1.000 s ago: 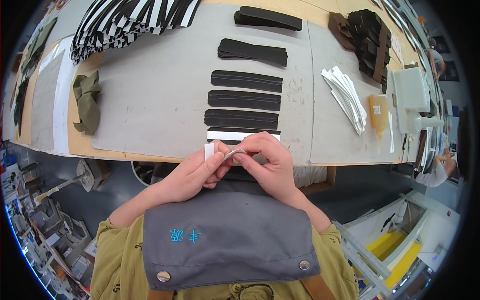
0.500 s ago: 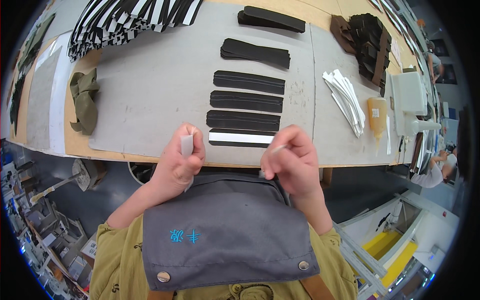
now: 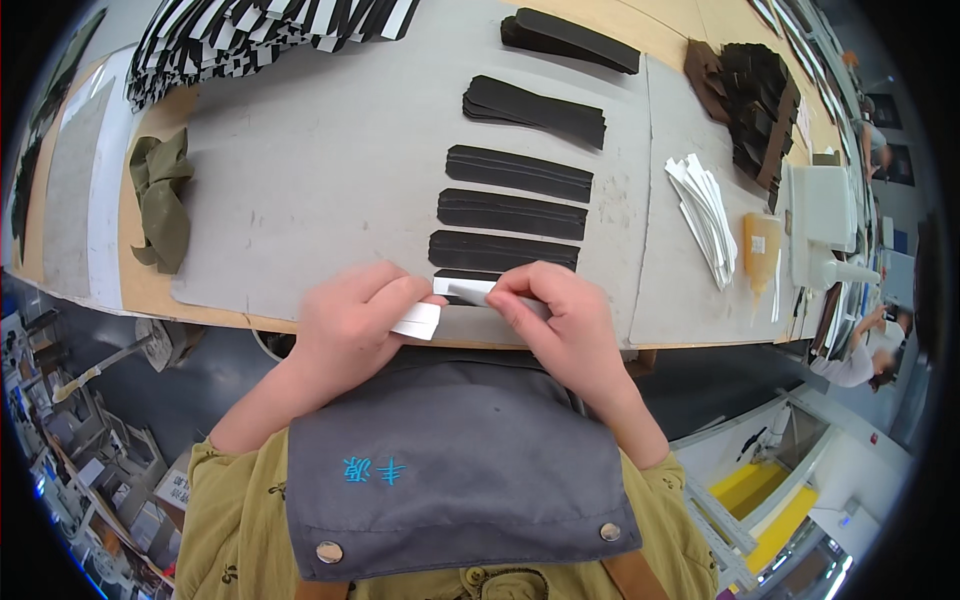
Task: The person assembles black and white rectangular strips into a patterned unit on a workbench. They apply adhesive from a squeeze bottle to the black strips and then carefully place white strips on top to create a striped design. The process is repeated for multiple units, which are stacked to the side upon completion.
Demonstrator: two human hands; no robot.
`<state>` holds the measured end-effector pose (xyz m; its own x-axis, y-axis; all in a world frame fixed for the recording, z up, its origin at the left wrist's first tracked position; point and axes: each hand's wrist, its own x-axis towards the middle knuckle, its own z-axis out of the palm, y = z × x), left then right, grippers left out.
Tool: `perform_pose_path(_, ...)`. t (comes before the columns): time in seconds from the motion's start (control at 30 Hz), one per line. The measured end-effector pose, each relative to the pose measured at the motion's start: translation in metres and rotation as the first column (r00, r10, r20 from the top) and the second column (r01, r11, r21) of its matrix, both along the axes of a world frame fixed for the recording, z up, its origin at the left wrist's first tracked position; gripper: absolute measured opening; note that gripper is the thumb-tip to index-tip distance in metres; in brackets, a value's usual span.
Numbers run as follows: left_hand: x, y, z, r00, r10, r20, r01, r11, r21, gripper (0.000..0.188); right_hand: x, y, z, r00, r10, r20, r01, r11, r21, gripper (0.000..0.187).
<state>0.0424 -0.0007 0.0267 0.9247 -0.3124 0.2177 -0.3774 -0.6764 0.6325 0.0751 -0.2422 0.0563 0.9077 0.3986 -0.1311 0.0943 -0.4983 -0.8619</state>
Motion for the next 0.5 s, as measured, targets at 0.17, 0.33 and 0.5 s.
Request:
perform_pose_path(0.17,0.003,0.004,-0.014,0.973,-0.007,0.230,-0.027,0.990,0.141,0.030,0.014,0.015,-0.010,0.991,-0.002,0.131,0.013,0.996,-0.085,0.012)
perform_pose_path(0.33,0.005,0.004,-0.022,0.970,-0.004,0.241,-0.033,0.988,0.149,0.034,0.022,0.029,-0.018,0.983,0.063,0.170,-0.027,0.978,-0.206,0.016)
perform_pose_path(0.5,0.007,0.004,-0.024,0.975,-0.005,0.223,-0.019,0.994,0.105,0.034,0.023,0.033,-0.027,0.969,0.054,0.242,0.033,0.939,-0.341,0.017)
